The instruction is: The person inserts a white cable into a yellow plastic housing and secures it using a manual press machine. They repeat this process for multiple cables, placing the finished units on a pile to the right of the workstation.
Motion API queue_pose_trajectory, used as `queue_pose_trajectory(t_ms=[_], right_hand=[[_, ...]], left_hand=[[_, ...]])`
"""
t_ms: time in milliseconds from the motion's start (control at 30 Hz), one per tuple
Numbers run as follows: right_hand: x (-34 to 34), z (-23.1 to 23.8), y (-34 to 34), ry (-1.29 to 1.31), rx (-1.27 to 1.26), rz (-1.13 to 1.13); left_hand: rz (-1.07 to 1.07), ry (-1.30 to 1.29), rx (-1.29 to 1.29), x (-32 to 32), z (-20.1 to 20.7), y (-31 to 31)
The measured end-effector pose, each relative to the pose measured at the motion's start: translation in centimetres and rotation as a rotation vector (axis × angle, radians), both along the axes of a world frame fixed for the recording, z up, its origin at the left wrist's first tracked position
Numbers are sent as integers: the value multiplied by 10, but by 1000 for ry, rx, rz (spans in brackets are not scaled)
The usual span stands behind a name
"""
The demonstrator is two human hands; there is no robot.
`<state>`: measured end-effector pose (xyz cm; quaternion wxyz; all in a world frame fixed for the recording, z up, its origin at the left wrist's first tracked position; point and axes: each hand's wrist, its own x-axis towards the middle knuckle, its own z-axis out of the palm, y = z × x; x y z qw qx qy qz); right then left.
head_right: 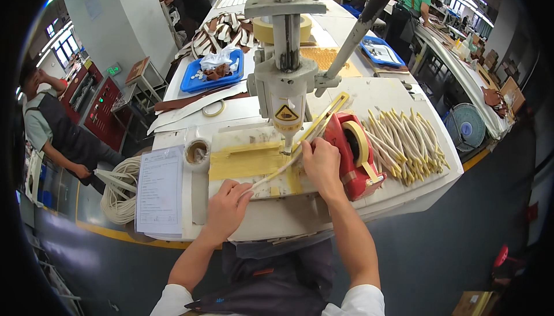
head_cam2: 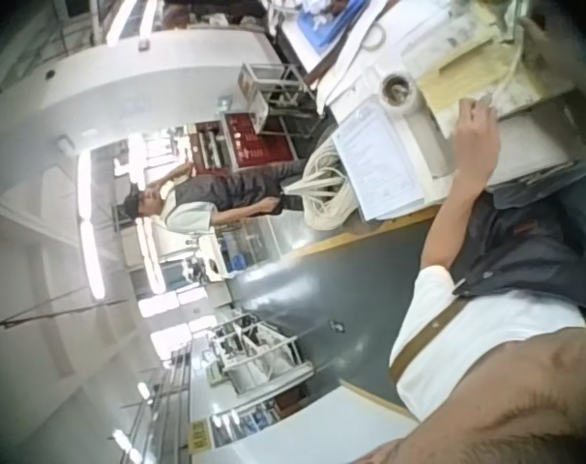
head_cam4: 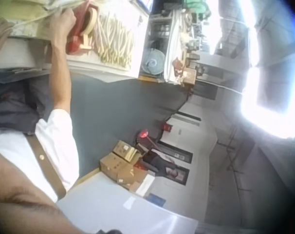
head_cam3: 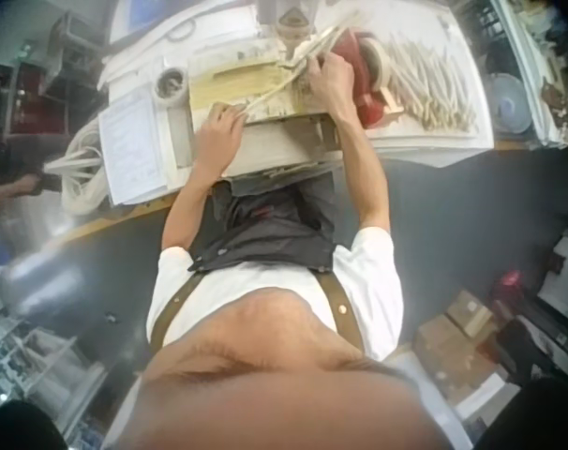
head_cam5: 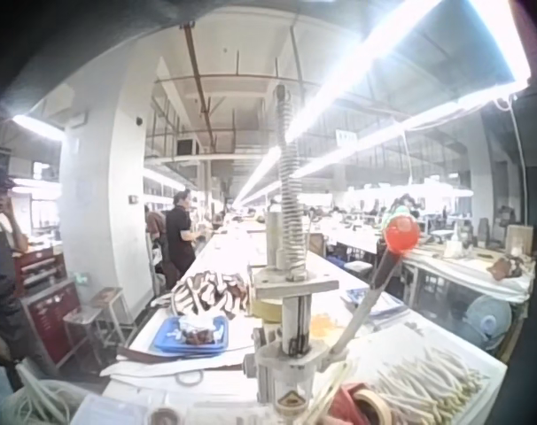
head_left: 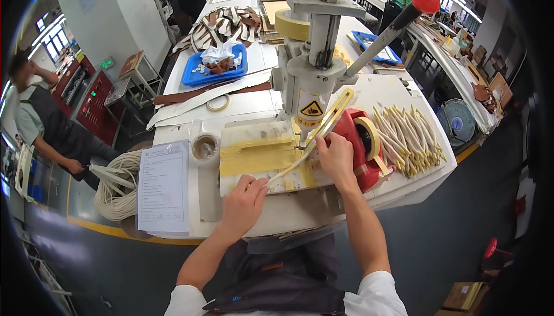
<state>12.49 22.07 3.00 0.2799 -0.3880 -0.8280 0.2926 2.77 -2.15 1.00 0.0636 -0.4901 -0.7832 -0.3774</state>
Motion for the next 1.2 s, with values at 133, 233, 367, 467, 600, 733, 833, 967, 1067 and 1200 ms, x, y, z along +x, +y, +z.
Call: queue_pose_trajectory(t_ms=[133,233,367,467,600,733,833,967,1067,1200], right_hand=[[-10,-7,9,-40,73,-5],[-17,-14,16,-90,87,6],[-20,-18,17,-89,203,19],[-22,-29,12,-72,298,24],[-23,-42,16,-132,435,74],[-24,-40,14,-222,470,78],[-23,-45,19,-254,471,121],[-24,-43,18,-195,412,132],[-26,-42,18,-163,388,134],[-26,-48,21,-165,398,127]], left_hand=[[-11,25,-31,-5,-4,5],[-7,109,-29,-8,-2,14],[-42,223,-49,-16,-8,19],[-82,311,-93,-21,-12,18],[-173,364,-117,-25,-11,20],[-220,416,-168,-25,-11,21],[-253,416,-200,-25,-8,23],[-318,162,-277,-38,-9,29],[-383,32,-287,-47,-8,37],[-450,-84,-250,-52,3,46]])
